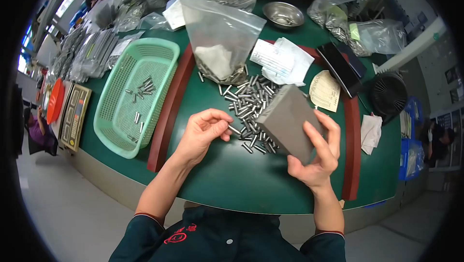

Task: The recorder is manually sanding small metal cylinders using a handheld sanding block on a workbench.

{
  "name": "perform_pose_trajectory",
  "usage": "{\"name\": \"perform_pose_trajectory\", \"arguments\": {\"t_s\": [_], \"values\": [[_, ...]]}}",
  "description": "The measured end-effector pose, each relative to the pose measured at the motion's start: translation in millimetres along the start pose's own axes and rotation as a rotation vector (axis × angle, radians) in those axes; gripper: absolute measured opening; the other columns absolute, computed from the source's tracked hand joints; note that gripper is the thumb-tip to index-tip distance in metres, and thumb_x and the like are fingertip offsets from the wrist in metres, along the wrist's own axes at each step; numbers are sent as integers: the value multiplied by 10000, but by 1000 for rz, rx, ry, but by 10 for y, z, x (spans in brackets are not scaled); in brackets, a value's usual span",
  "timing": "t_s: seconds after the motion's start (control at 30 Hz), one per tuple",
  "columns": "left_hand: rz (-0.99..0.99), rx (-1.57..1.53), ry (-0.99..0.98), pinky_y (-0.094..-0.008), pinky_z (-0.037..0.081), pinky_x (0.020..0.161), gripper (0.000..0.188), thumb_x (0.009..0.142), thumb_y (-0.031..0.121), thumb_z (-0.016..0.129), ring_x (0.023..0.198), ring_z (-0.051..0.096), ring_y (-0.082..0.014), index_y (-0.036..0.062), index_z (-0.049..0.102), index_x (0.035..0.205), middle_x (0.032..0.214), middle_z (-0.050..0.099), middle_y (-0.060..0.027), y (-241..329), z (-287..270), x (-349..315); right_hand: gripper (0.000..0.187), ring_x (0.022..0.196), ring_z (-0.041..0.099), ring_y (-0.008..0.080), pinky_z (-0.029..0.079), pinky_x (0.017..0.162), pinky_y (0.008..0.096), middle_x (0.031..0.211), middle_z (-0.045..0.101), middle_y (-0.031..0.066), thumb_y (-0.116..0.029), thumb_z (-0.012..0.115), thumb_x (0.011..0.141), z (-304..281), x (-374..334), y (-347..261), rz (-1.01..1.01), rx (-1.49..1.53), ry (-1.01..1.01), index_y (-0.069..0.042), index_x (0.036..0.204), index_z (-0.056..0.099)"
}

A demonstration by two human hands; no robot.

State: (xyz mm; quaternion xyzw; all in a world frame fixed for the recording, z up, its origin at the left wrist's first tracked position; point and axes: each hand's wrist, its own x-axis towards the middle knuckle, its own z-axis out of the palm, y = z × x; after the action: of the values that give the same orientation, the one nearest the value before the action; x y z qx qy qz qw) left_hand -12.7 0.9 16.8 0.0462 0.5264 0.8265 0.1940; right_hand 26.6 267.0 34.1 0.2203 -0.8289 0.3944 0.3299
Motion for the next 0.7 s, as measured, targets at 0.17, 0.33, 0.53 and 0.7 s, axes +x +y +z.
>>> {"name": "perform_pose_trajectory", "arguments": {"t_s": [0.17, 0.33, 0.53, 0.7], "values": [[51, -167, 25, -243, 498, 742, 149, 919, 93, 627, 784, 602, -105, 3, 633, 1038, 887, 642, -49, -219, -49, 100, 625, 957, 579, 334, 485, 799, 402, 1176, 555, 236, -203, 766, 496, 5, 12, -74, -38, -2, -154, -35, 1093, 681], [46, -206, 35, -256, 485, 737, 154, 916, 122, 633, 771, 591, -122, 19, 615, 1030, 872, 634, -54, -171, -100, 48, 620, 921, 584, 334, 498, 761, 396, 1162, 564, 216, -180, 776, 481, 97, 3, -117, -89, -56, -214, -71, 1084, 690], [-48, -323, -50, -264, 506, 736, 173, 944, 172, 605, 785, 622, -141, 41, 589, 1056, 923, 658, -93, -253, -246, 23, 613, 916, 589, 334, 499, 742, 400, 1162, 565, 216, -201, 782, 491, 155, -5, -149, -101, -57, -208, -71, 1083, 690], [-87, -338, -72, -278, 532, 749, 173, 977, 232, 554, 844, 664, -173, 89, 528, 1071, 1029, 660, -139, -201, -199, 28, 612, 933, 591, 341, 489, 759, 409, 1165, 565, 223, -221, 781, 496, 159, -20, -126, -103, -72, -196, -67, 1081, 688]]}}
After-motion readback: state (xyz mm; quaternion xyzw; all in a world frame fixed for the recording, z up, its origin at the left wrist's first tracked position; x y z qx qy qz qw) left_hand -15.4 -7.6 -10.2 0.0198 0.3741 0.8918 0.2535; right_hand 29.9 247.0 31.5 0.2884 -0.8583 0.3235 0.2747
